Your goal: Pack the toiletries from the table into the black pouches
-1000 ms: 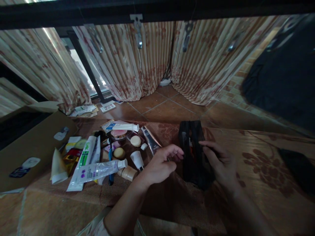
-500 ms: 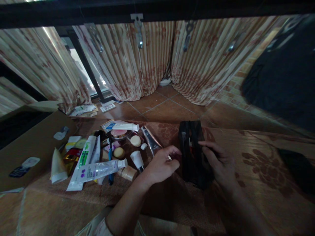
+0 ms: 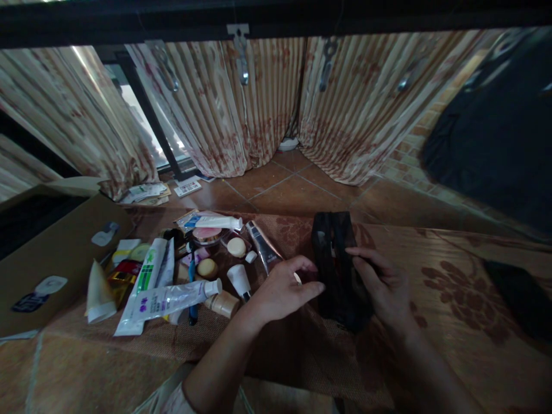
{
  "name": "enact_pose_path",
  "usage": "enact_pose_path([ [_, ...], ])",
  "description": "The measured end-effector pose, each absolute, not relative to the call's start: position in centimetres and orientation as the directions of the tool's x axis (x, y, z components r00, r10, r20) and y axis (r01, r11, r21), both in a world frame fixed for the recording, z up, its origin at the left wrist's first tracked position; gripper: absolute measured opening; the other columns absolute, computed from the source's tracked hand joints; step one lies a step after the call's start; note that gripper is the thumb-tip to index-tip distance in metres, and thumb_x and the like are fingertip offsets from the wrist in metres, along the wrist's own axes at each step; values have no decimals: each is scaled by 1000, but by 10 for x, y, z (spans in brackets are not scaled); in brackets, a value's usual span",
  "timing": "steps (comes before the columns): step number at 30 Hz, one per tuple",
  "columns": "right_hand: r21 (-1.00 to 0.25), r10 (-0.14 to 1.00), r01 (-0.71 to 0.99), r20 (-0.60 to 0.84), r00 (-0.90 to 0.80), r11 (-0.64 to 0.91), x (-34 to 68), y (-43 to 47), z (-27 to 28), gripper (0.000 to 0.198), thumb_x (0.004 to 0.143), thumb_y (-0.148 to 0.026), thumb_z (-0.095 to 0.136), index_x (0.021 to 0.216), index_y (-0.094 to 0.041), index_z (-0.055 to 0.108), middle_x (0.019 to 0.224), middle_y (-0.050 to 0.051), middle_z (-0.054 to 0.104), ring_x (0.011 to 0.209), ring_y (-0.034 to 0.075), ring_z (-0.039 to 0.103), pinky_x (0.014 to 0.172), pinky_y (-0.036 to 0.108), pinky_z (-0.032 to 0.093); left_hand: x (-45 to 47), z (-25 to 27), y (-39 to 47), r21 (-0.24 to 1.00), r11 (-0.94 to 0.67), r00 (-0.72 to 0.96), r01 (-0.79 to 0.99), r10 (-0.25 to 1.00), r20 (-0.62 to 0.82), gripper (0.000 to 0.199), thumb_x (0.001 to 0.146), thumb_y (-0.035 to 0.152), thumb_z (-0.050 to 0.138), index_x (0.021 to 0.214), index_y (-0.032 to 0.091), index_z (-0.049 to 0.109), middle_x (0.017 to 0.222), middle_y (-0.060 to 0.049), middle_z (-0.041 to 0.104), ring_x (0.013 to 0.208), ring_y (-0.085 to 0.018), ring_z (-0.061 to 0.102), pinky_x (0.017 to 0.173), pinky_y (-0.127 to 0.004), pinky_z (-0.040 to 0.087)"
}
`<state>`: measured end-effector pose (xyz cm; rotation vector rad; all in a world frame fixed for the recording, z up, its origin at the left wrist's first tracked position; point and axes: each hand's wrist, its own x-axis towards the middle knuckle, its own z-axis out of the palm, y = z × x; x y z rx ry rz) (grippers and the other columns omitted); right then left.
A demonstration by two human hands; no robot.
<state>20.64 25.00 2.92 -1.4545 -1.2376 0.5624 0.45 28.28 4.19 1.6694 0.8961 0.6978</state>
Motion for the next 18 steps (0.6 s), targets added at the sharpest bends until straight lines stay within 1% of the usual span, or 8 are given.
enact_pose_path([
  [3, -916, 900, 378, 270, 341, 131, 207, 250, 28, 19, 84, -35, 59, 93, -23, 71, 83, 2, 70, 73, 16, 63, 64, 26, 50, 5, 40, 284, 965, -163, 543, 207, 840, 26, 16, 79, 25, 62, 93, 17, 62, 88, -1, 64, 81, -14, 58, 75, -26, 44],
  [9, -912, 898, 385, 283, 338, 142, 207, 250, 28, 19, 84, -35, 59, 94, -23, 71, 88, 2, 71, 80, 18, 65, 70, 29, 52, 5, 41, 284, 959, -176, 536, 221, 844, 31, 15, 79, 24, 62, 92, 17, 62, 88, -2, 64, 82, -15, 58, 77, -27, 45],
  [13, -918, 900, 369, 276, 336, 144, 207, 250, 28, 18, 84, -34, 59, 93, -23, 71, 87, 2, 71, 78, 17, 65, 69, 28, 51, 5, 41, 284, 961, -173, 532, 215, 846, 33, 16, 80, 28, 63, 92, 17, 62, 89, -2, 64, 83, -15, 58, 78, -27, 45],
  [18, -914, 904, 382, 274, 330, 137, 208, 250, 27, 19, 85, -33, 58, 94, -23, 71, 86, 2, 70, 75, 16, 63, 67, 27, 50, 5, 40, 284, 978, -127, 521, 166, 853, 22, 22, 80, 35, 64, 91, 16, 61, 86, -1, 63, 80, -13, 57, 74, -25, 44],
])
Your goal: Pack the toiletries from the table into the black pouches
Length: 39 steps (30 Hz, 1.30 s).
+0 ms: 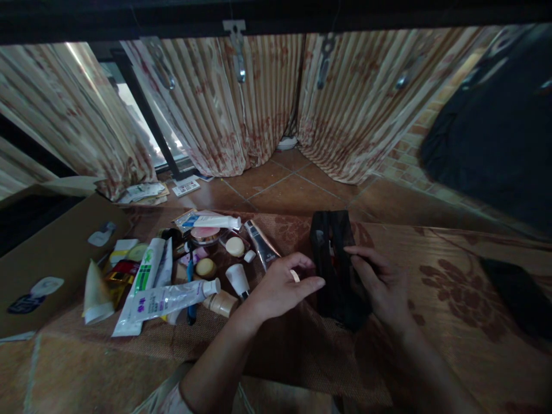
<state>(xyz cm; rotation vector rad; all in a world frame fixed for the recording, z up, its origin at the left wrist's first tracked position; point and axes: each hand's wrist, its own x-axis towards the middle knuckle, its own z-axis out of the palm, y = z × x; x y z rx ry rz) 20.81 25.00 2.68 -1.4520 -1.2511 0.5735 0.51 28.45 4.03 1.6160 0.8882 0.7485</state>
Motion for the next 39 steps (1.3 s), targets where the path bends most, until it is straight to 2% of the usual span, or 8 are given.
enact_pose_path([
  [9, -905, 896, 397, 296, 330, 153, 207, 250, 28, 19, 85, -35, 59, 93, -22, 71, 84, 2, 70, 74, 17, 64, 64, 28, 51, 6, 45, 283, 992, -66, 532, 110, 847, -2, 31, 75, 41, 71, 91, 17, 60, 84, 0, 62, 75, -12, 55, 69, -23, 44],
  [13, -907, 901, 395, 287, 324, 146, 207, 250, 27, 19, 85, -35, 58, 94, -23, 71, 82, 2, 70, 71, 16, 63, 64, 28, 51, 5, 46, 282, 988, -90, 539, 127, 842, 8, 34, 73, 42, 72, 93, 17, 61, 85, 0, 62, 75, -12, 56, 70, -24, 44],
  [19, -908, 898, 394, 286, 334, 142, 207, 250, 28, 20, 84, -35, 59, 94, -23, 71, 87, 3, 71, 78, 18, 65, 68, 29, 52, 4, 44, 282, 970, -170, 526, 173, 849, 55, 41, 71, 46, 73, 97, 18, 59, 85, 0, 62, 74, -13, 56, 68, -24, 44],
  [22, -907, 899, 394, 291, 327, 150, 208, 250, 28, 19, 85, -34, 58, 94, -23, 71, 87, 2, 71, 78, 17, 64, 69, 29, 51, 4, 41, 282, 912, -275, 515, 304, 853, 86, 44, 70, 50, 72, 97, 19, 59, 80, 1, 62, 70, -13, 56, 64, -24, 42],
  [26, -911, 904, 382, 285, 319, 152, 208, 250, 28, 19, 85, -33, 58, 94, -23, 71, 85, 2, 70, 76, 16, 64, 67, 28, 50, 5, 38, 283, 808, -382, 544, 448, 834, 92, 35, 73, 46, 71, 93, 20, 59, 79, 1, 62, 71, -15, 57, 65, -26, 41],
  [32, -903, 898, 399, 300, 322, 159, 208, 250, 29, 18, 85, -34, 58, 93, -23, 71, 84, 2, 69, 76, 17, 63, 65, 28, 50, 6, 37, 284, 746, -427, 559, 512, 824, 88, 32, 77, 41, 68, 98, 21, 55, 83, 0, 62, 76, -17, 60, 69, -28, 43],
  [39, -902, 904, 404, 294, 310, 154, 208, 250, 29, 19, 85, -34, 57, 94, -23, 71, 79, 1, 67, 68, 15, 60, 59, 26, 47, 5, 37, 284, 654, -483, 597, 582, 800, 60, 20, 79, 31, 64, 90, 22, 50, 84, 0, 58, 74, -17, 58, 65, -27, 41],
])
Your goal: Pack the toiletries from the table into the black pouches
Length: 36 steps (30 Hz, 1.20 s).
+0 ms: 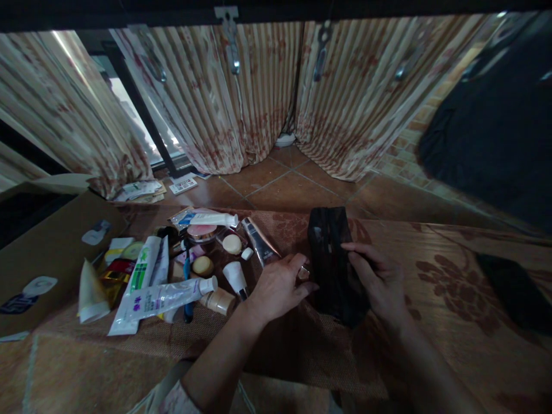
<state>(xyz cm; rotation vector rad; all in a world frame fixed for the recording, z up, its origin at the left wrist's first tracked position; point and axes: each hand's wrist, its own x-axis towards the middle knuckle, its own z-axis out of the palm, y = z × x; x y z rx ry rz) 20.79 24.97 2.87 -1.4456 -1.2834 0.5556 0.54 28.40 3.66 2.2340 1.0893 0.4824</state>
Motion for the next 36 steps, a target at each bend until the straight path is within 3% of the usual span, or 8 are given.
enact_pose_path([
  [36, -909, 908, 382, 290, 302, 164, 208, 250, 26, 18, 86, -31, 57, 94, -23, 71, 80, 1, 67, 70, 15, 60, 63, 26, 47, 7, 35, 282, 573, -524, 584, 630, 806, 94, 17, 81, 29, 60, 89, 21, 47, 85, 0, 58, 73, -16, 58, 63, -26, 41],
])
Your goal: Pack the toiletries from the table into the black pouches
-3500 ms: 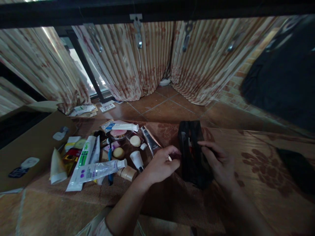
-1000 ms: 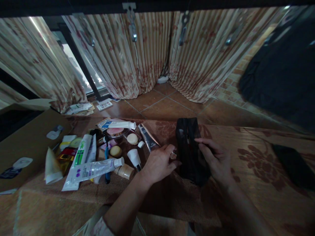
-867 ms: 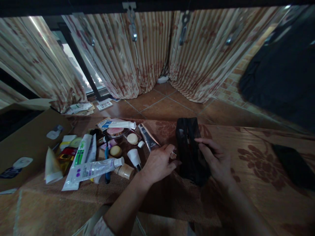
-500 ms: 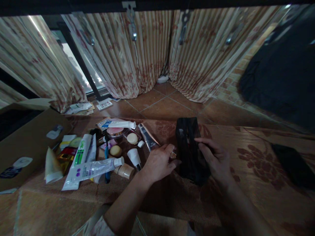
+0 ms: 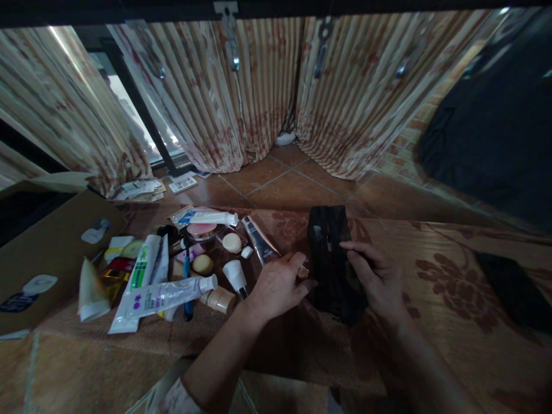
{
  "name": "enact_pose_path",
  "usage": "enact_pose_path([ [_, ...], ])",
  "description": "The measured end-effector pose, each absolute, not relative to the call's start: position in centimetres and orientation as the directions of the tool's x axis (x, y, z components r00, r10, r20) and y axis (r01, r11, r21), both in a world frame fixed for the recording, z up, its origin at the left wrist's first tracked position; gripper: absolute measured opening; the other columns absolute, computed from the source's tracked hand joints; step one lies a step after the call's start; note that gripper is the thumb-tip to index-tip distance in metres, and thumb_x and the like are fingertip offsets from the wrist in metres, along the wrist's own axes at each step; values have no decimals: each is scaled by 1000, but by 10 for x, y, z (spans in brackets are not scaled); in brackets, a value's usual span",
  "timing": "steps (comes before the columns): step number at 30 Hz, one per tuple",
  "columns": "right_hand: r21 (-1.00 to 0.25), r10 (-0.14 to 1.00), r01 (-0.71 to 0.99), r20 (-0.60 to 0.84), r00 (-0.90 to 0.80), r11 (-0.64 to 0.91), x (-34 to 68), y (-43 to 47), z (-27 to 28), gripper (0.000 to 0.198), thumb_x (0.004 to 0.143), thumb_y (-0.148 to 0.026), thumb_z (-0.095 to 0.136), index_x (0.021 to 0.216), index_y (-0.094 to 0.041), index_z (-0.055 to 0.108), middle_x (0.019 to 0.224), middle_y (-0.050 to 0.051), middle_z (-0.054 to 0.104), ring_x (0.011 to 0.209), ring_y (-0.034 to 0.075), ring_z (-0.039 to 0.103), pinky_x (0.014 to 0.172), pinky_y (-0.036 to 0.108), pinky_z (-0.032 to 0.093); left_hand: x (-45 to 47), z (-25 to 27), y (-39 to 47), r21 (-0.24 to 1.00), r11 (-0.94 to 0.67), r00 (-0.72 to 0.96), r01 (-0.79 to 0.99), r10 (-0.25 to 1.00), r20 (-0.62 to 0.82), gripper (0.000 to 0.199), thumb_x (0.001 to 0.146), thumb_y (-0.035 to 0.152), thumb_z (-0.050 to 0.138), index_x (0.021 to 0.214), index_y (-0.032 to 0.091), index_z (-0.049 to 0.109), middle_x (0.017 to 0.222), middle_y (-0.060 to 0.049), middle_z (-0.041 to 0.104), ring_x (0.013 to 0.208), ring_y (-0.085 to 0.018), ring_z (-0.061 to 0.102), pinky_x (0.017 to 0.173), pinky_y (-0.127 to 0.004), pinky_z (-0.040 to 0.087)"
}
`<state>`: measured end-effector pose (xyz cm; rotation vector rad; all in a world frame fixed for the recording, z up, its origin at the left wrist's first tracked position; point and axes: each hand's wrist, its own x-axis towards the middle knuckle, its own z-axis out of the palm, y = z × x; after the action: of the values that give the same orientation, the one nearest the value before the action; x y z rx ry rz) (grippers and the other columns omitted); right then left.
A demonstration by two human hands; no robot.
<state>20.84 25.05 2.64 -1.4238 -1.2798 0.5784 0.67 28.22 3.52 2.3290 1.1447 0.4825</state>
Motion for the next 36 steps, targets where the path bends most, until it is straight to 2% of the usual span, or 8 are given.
enact_pose_path([
  [20, -916, 909, 375, 270, 318, 141, 208, 250, 26, 19, 85, -33, 58, 94, -23, 71, 82, 2, 68, 73, 16, 62, 64, 27, 48, 6, 33, 282, 555, -532, 588, 639, 803, 92, 20, 81, 30, 60, 93, 22, 47, 86, 0, 59, 75, -17, 59, 64, -27, 42],
  [30, -909, 906, 391, 281, 315, 146, 207, 250, 27, 20, 85, -34, 58, 94, -22, 71, 75, 1, 66, 64, 14, 58, 56, 25, 45, 7, 38, 282, 553, -509, 588, 660, 808, 42, 16, 81, 30, 59, 87, 22, 46, 85, 0, 57, 73, -16, 57, 63, -27, 41],
  [36, -904, 906, 398, 290, 309, 154, 209, 250, 24, 20, 86, -34, 57, 95, -23, 71, 79, 1, 67, 67, 15, 60, 59, 26, 46, 7, 37, 282, 574, -504, 588, 645, 807, 49, 15, 81, 29, 58, 86, 22, 46, 86, 0, 57, 73, -16, 58, 63, -27, 41],
])
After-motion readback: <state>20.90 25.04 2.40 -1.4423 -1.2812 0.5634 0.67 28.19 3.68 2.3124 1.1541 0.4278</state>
